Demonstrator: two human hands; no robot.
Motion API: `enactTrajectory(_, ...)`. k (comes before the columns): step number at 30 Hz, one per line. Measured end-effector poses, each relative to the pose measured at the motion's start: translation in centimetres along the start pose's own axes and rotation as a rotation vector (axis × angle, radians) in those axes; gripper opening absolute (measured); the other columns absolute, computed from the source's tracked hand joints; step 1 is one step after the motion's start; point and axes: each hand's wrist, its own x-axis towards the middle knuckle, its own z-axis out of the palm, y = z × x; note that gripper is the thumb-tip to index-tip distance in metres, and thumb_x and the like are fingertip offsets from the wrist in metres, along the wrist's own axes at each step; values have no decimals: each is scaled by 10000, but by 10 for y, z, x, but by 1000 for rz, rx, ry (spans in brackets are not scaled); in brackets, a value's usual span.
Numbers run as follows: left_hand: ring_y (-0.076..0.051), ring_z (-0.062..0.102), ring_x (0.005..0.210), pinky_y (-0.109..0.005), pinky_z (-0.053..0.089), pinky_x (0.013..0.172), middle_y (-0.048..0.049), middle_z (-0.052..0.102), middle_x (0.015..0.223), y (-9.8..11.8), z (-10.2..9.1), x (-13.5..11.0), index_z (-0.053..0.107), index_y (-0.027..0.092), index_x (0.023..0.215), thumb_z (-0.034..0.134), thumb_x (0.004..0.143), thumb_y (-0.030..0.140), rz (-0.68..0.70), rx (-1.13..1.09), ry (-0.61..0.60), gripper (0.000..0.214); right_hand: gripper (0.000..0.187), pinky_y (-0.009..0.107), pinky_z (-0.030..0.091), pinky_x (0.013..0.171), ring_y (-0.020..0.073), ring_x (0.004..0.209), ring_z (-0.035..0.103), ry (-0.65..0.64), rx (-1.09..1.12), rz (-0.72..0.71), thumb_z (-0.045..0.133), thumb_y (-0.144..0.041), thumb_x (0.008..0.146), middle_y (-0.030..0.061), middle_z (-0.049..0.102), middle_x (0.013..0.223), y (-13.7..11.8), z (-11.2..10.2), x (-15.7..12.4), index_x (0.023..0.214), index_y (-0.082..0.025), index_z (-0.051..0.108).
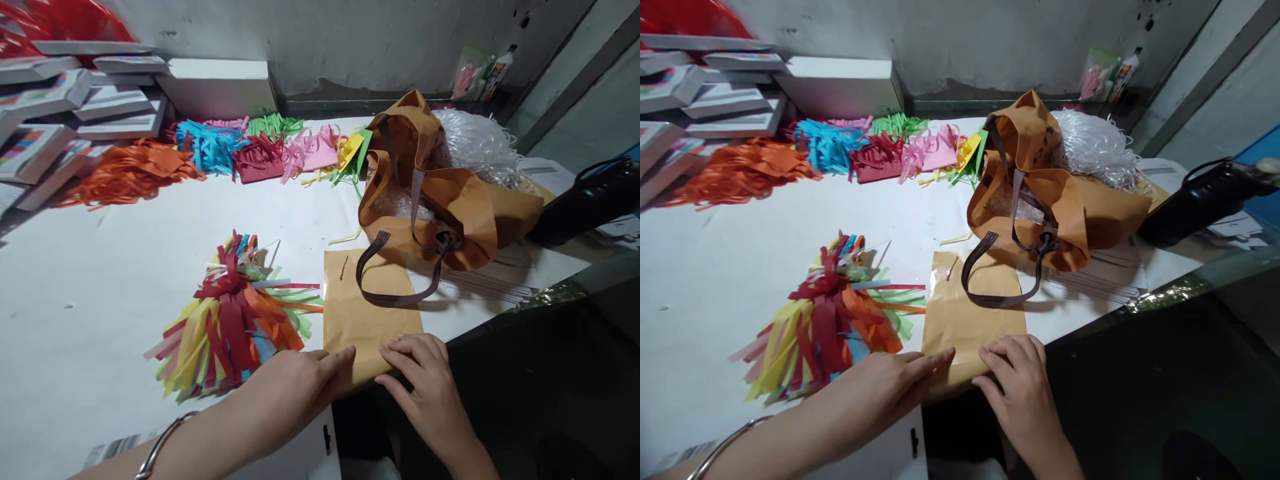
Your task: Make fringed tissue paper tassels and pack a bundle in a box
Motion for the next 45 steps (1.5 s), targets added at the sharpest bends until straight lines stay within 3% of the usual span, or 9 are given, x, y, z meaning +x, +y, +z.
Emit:
enactTrajectory(9, -210, 717, 622, -236, 363, 490, -23, 745, 816, -4, 3, -3, 552, 279, 1312, 454, 981, 189, 36, 93, -34, 356, 115, 397, 360, 877, 194, 902, 542, -78, 105, 4, 670, -157, 921, -5, 620, 907, -2, -8, 12, 967, -262, 682)
enactTrajectory(13, -219, 720, 628, -241, 382, 495, -21, 749, 830, -1, 2, -4, 528, 274, 1325, 472, 973, 183, 30, 109, -51, 368, 119, 392, 362, 874, 187, 871, 542, -131, 141, 25, 676, -147, 916, -16, 626, 874, -5, -10, 16, 964, -256, 664)
enactTrajectory(16, -230, 725, 638, -249, 411, 503, -23, 748, 820, 2, 1, -4, 531, 265, 1317, 473, 973, 181, 20, 120, -72, 359, 208, 395, 378, 875, 214, 948, 549, -169, 104, 39, 704, -167, 898, 19, 626, 983, -1, -11, 14, 1083, -243, 647)
enactTrajectory(19, -244, 733, 647, -257, 431, 503, -24, 750, 827, 4, -1, -4, 542, 272, 1300, 478, 962, 169, 17, 121, -96, 359, 288, 414, 376, 927, 242, 1064, 532, -119, 36, -20, 678, -190, 921, 63, 606, 1144, 6, -8, 8, 1200, -242, 629)
enactTrajectory(22, -253, 733, 634, -258, 433, 498, -28, 749, 814, 5, -2, -5, 540, 278, 1296, 486, 965, 183, 28, 137, -111, 348, 241, 425, 365, 960, 239, 1090, 521, -42, 7, -86, 634, -169, 949, 76, 606, 1168, 10, -3, 1, 1185, -220, 647)
enactTrajectory(29, -217, 716, 583, -221, 390, 473, -7, 733, 719, 10, -5, -5, 539, 283, 1244, 425, 1014, 236, -4, 73, -111, 261, 201, 413, 380, 881, 198, 933, 536, 79, 101, -147, 644, -52, 918, 36, 668, 942, 5, 1, -2, 1062, -189, 676)
enactTrajectory(33, -195, 711, 604, -199, 414, 495, -26, 742, 723, 15, -6, -5, 581, 248, 1223, 518, 977, 291, -1, 50, -98, 258, 177, 397, 377, 829, 164, 813, 530, 78, 135, -99, 631, -33, 919, 14, 635, 824, -5, 0, 2, 1008, -181, 667)
enactTrajectory(39, -188, 716, 632, -224, 360, 510, -26, 759, 765, 15, -13, -4, 708, 244, 944, 507, 971, 213, -10, 47, -92, 205, 212, 388, 365, 831, 158, 811, 535, -37, 168, -110, 632, -57, 930, 4, 629, 846, -10, -11, 13, 1087, -199, 629)
enactTrajectory(45, -171, 671, 570, -246, 272, 482, -15, 703, 659, 9, -20, -1, 644, 205, 768, 491, 975, 222, 0, 18, -85, 258, 136, 387, 349, 881, 150, 810, 535, -198, 244, -105, 618, -92, 946, -21, 636, 848, -4, -21, 22, 1000, -212, 581)
